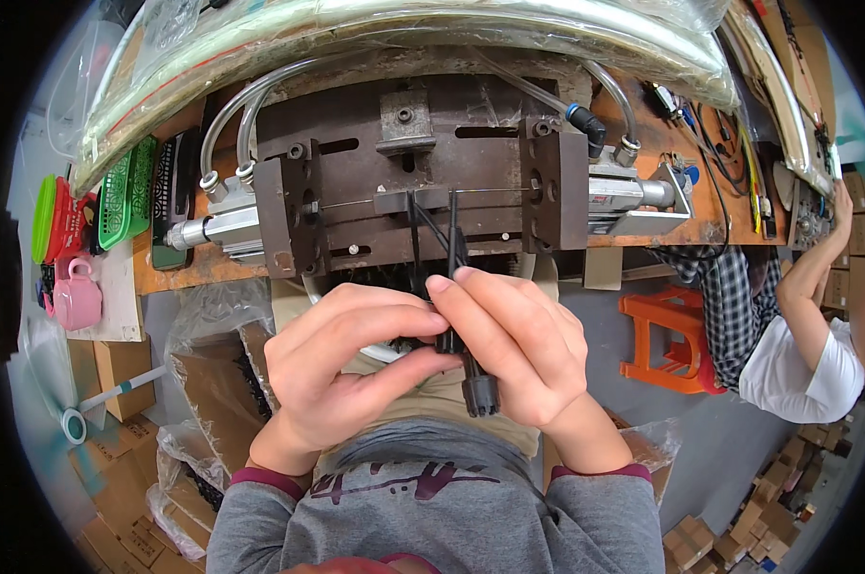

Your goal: Assembling small black plastic/rubber components using a tabletop mechanical press.

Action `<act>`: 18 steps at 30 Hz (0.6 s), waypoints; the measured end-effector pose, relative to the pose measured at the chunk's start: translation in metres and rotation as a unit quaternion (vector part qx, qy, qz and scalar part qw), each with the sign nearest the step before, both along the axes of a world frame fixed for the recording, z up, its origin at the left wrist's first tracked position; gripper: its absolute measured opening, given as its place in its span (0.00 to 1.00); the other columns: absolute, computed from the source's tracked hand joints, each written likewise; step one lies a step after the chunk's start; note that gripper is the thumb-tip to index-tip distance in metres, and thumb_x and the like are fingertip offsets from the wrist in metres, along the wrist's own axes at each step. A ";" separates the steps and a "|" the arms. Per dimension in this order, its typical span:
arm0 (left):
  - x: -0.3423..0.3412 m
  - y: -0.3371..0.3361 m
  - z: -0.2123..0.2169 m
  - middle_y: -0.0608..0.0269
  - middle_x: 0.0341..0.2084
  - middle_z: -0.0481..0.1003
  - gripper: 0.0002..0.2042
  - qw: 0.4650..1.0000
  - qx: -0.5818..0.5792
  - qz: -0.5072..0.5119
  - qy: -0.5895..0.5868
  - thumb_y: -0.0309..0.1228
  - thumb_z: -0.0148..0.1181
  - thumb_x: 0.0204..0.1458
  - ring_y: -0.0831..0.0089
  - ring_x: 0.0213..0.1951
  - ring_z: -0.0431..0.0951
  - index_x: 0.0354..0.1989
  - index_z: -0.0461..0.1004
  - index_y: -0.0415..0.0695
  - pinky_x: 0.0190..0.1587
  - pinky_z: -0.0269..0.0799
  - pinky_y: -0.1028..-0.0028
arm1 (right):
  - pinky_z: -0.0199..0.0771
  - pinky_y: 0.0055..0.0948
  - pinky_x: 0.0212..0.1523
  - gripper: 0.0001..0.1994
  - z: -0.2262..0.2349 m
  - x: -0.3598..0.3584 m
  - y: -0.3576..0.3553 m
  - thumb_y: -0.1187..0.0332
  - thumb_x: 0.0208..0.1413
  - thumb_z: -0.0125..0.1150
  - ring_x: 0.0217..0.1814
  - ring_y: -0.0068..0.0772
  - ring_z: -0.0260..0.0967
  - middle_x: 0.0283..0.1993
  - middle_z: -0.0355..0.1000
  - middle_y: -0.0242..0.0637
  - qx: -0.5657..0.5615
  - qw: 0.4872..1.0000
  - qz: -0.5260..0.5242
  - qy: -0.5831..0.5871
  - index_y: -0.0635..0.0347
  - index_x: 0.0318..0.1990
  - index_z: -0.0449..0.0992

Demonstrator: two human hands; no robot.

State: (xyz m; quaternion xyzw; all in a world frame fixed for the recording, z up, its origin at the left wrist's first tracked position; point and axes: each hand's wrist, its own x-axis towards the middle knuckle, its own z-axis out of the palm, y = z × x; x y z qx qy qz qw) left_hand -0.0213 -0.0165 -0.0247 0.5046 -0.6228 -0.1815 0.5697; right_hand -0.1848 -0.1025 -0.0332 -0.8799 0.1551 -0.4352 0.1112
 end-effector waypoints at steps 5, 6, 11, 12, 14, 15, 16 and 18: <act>0.004 0.007 0.003 0.51 0.45 0.80 0.19 0.997 0.056 0.041 -0.045 0.18 0.75 0.38 0.65 0.39 0.82 0.43 0.81 0.37 0.36 0.79 0.71 | 0.79 0.29 0.31 0.21 0.002 -0.001 -0.008 0.78 0.39 0.67 0.36 0.41 0.79 0.48 0.77 0.51 0.017 1.000 -0.012 0.006 0.72 0.46 0.81; 0.006 0.007 -0.002 0.51 0.46 0.79 0.18 0.993 0.054 0.058 -0.087 0.18 0.75 0.39 0.65 0.39 0.82 0.42 0.81 0.37 0.36 0.79 0.71 | 0.79 0.29 0.32 0.20 0.001 -0.001 -0.011 0.79 0.40 0.67 0.37 0.40 0.79 0.48 0.78 0.51 0.012 1.000 -0.026 0.000 0.70 0.46 0.81; 0.007 -0.004 -0.013 0.52 0.54 0.77 0.13 0.952 0.038 0.098 -0.288 0.23 0.71 0.42 0.65 0.38 0.81 0.39 0.80 0.36 0.38 0.78 0.68 | 0.79 0.30 0.35 0.17 -0.001 0.000 -0.013 0.85 0.45 0.67 0.38 0.40 0.79 0.47 0.79 0.49 -0.002 0.998 -0.065 -0.024 0.66 0.46 0.81; 0.007 -0.006 -0.013 0.52 0.54 0.78 0.13 0.948 0.045 0.103 -0.297 0.23 0.70 0.43 0.65 0.37 0.82 0.39 0.80 0.37 0.38 0.78 0.69 | 0.79 0.30 0.35 0.17 0.000 0.001 -0.011 0.85 0.46 0.67 0.38 0.40 0.79 0.47 0.79 0.50 -0.001 0.997 -0.065 -0.031 0.66 0.46 0.80; 0.006 -0.010 -0.011 0.53 0.53 0.78 0.12 0.941 0.058 0.112 -0.315 0.23 0.70 0.44 0.66 0.34 0.82 0.39 0.80 0.37 0.36 0.77 0.70 | 0.79 0.30 0.35 0.17 -0.003 0.000 -0.010 0.85 0.47 0.67 0.38 0.40 0.79 0.47 0.79 0.51 0.028 0.996 -0.045 -0.065 0.66 0.47 0.78; 0.007 -0.011 -0.009 0.53 0.53 0.79 0.12 0.940 0.062 0.110 -0.317 0.23 0.70 0.44 0.66 0.33 0.82 0.39 0.80 0.37 0.36 0.77 0.71 | 0.79 0.30 0.35 0.17 -0.008 -0.002 -0.010 0.85 0.47 0.68 0.37 0.40 0.80 0.47 0.79 0.52 0.056 0.994 -0.024 -0.092 0.66 0.47 0.77; 0.007 -0.013 -0.006 0.53 0.52 0.79 0.12 0.940 0.066 0.109 -0.318 0.24 0.70 0.44 0.66 0.32 0.82 0.39 0.80 0.37 0.35 0.77 0.71 | 0.80 0.31 0.35 0.17 -0.007 -0.003 -0.010 0.85 0.47 0.68 0.37 0.41 0.80 0.47 0.79 0.53 0.061 0.994 -0.020 -0.092 0.66 0.46 0.77; 0.008 -0.013 -0.004 0.54 0.52 0.79 0.13 0.938 0.078 0.108 -0.320 0.24 0.71 0.43 0.66 0.30 0.82 0.39 0.80 0.37 0.33 0.76 0.72 | 0.80 0.31 0.35 0.18 -0.006 -0.005 -0.010 0.85 0.46 0.69 0.36 0.42 0.80 0.46 0.79 0.55 0.072 0.993 -0.010 -0.094 0.67 0.46 0.75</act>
